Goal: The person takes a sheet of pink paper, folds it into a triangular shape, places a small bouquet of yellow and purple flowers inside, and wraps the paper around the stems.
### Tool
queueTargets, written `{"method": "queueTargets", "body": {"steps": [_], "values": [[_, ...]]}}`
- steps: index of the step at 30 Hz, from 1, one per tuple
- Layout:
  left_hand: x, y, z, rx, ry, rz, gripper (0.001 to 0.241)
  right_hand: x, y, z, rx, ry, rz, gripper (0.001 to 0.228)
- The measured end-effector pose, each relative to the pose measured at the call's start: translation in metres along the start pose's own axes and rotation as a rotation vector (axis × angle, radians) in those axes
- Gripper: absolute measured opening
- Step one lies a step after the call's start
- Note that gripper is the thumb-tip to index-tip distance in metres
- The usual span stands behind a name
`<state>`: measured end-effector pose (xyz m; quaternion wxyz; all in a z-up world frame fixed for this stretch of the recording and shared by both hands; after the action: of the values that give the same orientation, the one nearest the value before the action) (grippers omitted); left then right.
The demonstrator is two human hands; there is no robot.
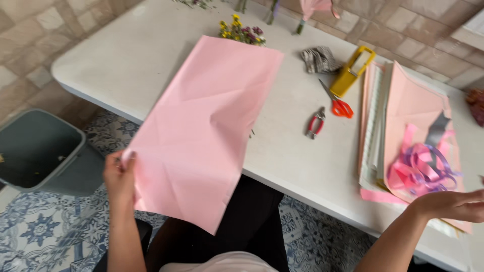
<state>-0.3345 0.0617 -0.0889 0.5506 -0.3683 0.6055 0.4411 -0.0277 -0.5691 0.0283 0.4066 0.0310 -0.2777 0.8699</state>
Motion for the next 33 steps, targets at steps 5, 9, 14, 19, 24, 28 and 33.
{"method": "queueTargets", "body": {"steps": [5,9,14,19,24,28,33], "values": [[-0.032,-0.018,-0.023,0.121,0.088,0.024,0.049,0.14,-0.067,-0.094,1.175,-0.867,0.125,0.033],[-0.049,-0.017,-0.035,0.127,-0.124,0.101,0.071,0.247,-0.121,-0.139,1.59,-1.013,0.159,0.038],[-0.082,-0.01,-0.046,0.225,-0.18,0.365,0.075,0.231,-0.18,-0.216,1.608,-0.877,0.078,0.022],[-0.124,-0.033,-0.071,0.235,-0.475,0.518,0.072,0.266,-0.19,-0.196,1.439,-1.104,0.331,0.008],[-0.176,-0.09,-0.097,0.548,-0.727,-0.011,0.068,0.332,-0.176,-0.176,1.427,-1.283,0.911,0.006],[-0.18,-0.116,-0.095,0.622,-0.406,-0.328,0.076,0.377,-0.17,-0.152,1.481,-1.258,1.117,0.01],[-0.198,-0.085,-0.068,0.435,-0.481,-0.362,0.045,0.38,-0.186,-0.13,1.431,-1.273,0.957,0.009]]}}
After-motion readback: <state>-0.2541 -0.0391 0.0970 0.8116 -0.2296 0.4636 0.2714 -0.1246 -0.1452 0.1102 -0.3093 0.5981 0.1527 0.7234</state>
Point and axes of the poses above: each hand's wrist, its own z-axis towards the middle knuckle, its own y-axis out of the back of the hand, x = y × z, the point moved 2 cm from there along z, towards the middle knuckle, and after that the axes turned 3 degrees about -y, right-handed, at the moved point
